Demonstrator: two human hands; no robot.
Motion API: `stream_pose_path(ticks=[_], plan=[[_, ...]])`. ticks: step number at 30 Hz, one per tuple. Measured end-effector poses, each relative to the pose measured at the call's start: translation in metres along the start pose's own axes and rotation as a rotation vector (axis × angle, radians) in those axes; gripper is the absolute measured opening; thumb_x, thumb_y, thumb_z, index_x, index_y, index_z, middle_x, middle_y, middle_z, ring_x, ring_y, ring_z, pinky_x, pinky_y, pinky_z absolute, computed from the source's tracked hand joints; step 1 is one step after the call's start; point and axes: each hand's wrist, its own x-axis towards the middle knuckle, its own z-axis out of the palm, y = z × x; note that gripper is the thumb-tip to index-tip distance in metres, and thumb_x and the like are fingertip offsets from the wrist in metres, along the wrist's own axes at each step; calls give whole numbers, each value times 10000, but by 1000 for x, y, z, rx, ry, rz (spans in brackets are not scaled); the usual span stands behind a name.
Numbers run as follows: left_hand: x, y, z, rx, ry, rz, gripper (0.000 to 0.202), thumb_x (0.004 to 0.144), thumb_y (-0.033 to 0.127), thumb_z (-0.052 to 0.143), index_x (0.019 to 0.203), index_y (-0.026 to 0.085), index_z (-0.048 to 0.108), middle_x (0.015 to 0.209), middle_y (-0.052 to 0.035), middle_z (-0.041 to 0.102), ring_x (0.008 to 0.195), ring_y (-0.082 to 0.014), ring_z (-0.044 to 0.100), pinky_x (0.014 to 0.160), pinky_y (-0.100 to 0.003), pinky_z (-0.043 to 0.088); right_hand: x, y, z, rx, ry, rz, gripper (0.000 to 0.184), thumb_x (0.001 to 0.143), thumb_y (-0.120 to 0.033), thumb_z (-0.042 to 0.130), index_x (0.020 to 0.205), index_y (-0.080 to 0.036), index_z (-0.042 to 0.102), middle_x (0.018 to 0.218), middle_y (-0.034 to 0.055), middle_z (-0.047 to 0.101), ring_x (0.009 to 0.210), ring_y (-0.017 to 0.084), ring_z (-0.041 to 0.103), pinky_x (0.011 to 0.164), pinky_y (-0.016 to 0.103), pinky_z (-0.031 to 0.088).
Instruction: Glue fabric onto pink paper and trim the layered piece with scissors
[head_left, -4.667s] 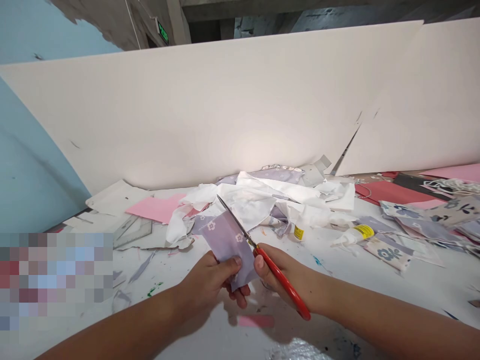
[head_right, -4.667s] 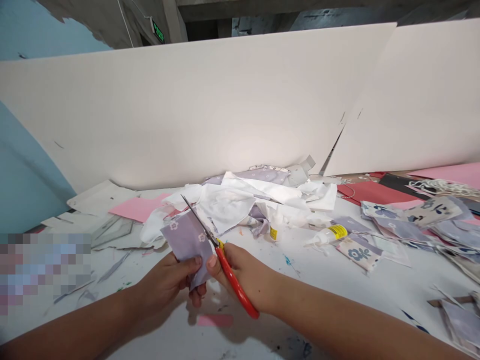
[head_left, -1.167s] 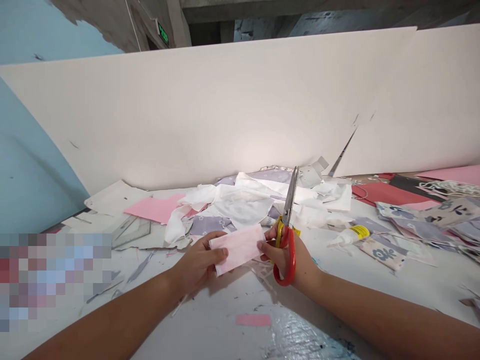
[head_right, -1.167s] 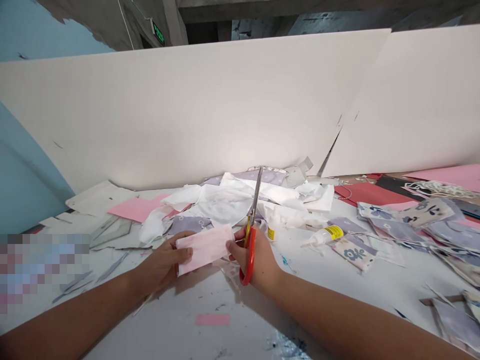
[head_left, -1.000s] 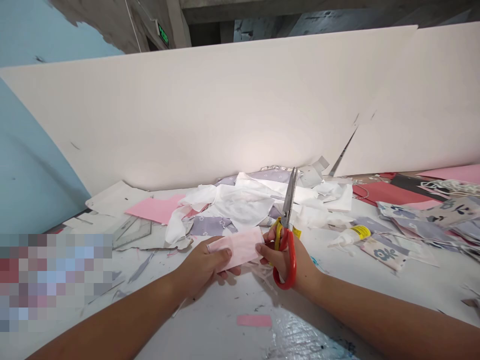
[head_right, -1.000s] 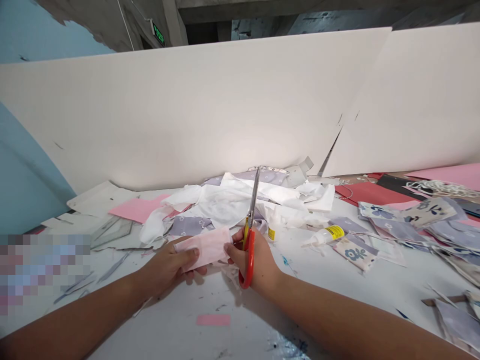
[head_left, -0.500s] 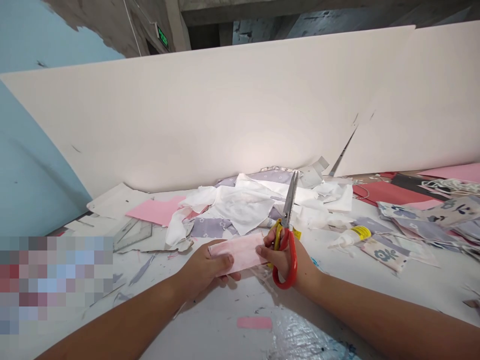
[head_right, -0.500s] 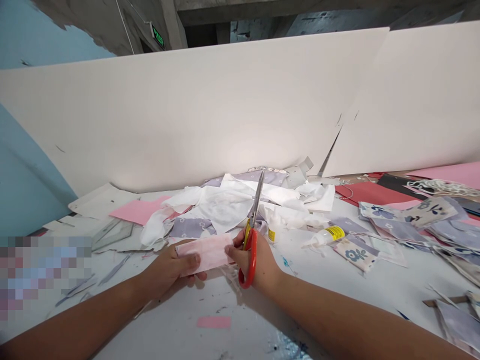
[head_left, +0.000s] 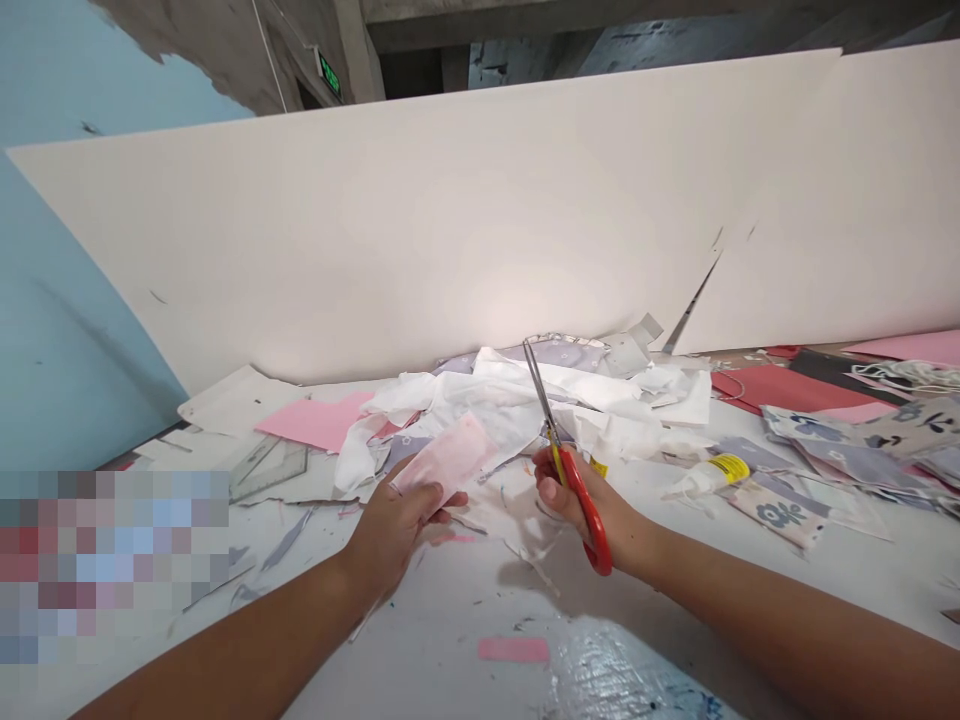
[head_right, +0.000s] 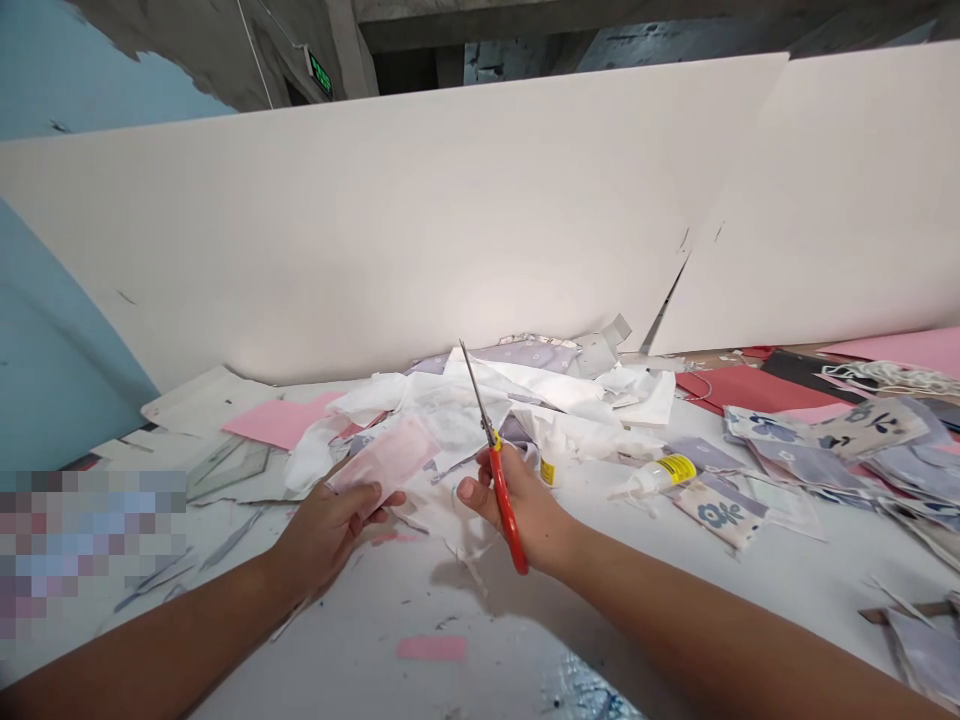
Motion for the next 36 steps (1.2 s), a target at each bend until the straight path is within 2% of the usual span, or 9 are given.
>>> stream_pose_path(ticks=[4,9,12,15,19,24,27,30,36], plan=[[1,1,1,0,50,21,217,674,167,555,888,182,583,571,5,592,825,-196,613,537,-192,468,2,6,6,141,-46,23,474,771,-623,297,876,-198,479,755,9,460,565,109,420,512,263,395],[-2,3,3,8,66,24,196,666,197,573,861,175,577,559,19,590,789,-188,625,534,-194,459,4,-5,7,158,-43,-3,398,762,-569,407,765,-186,514,700,21,485,630,147,473,616,307,434],[-5,5,4,30,59,25,182,692,242,555,861,180,576,615,12,607,776,-176,620,567,-212,461,0,-16,3,90,-85,70,387,749,-577,423,816,-213,536,735,23,493,680,165,476,657,328,427],[-7,11,5,43,54,63,165,688,239,555,845,194,579,657,12,615,771,-170,617,592,-222,455,-8,-23,2,33,-116,130,474,707,-636,420,948,-244,532,799,30,501,771,198,485,706,363,412],[-9,24,6,33,50,140,129,669,229,574,793,194,578,669,13,600,752,-181,622,583,-232,447,-13,-23,2,22,-97,70,636,635,-728,389,1008,-236,539,838,57,516,874,249,472,749,412,396],[-12,38,6,71,67,214,202,685,267,588,867,183,562,755,-9,604,782,-202,623,587,-243,451,-8,-15,0,53,-219,88,664,647,-730,367,1062,-228,496,878,62,526,867,234,488,766,396,402],[-14,42,7,116,85,245,246,686,306,602,888,182,537,728,-11,601,848,-235,614,595,-248,454,-7,-12,-1,78,-216,84,706,627,-758,334,1053,-215,477,867,61,512,851,228,481,760,392,396],[-15,45,9,137,97,238,282,672,335,617,887,180,521,703,-15,599,896,-268,600,587,-255,456,-7,-10,0,88,-233,52,649,660,-727,341,1023,-207,481,834,49,491,806,204,467,755,385,388],[-17,48,12,182,101,224,368,666,370,614,959,171,517,831,-72,641,930,-284,587,599,-279,457,-6,-9,-1,72,-241,-21,560,715,-666,360,1004,-207,500,783,29,480,723,167,446,699,340,391]])
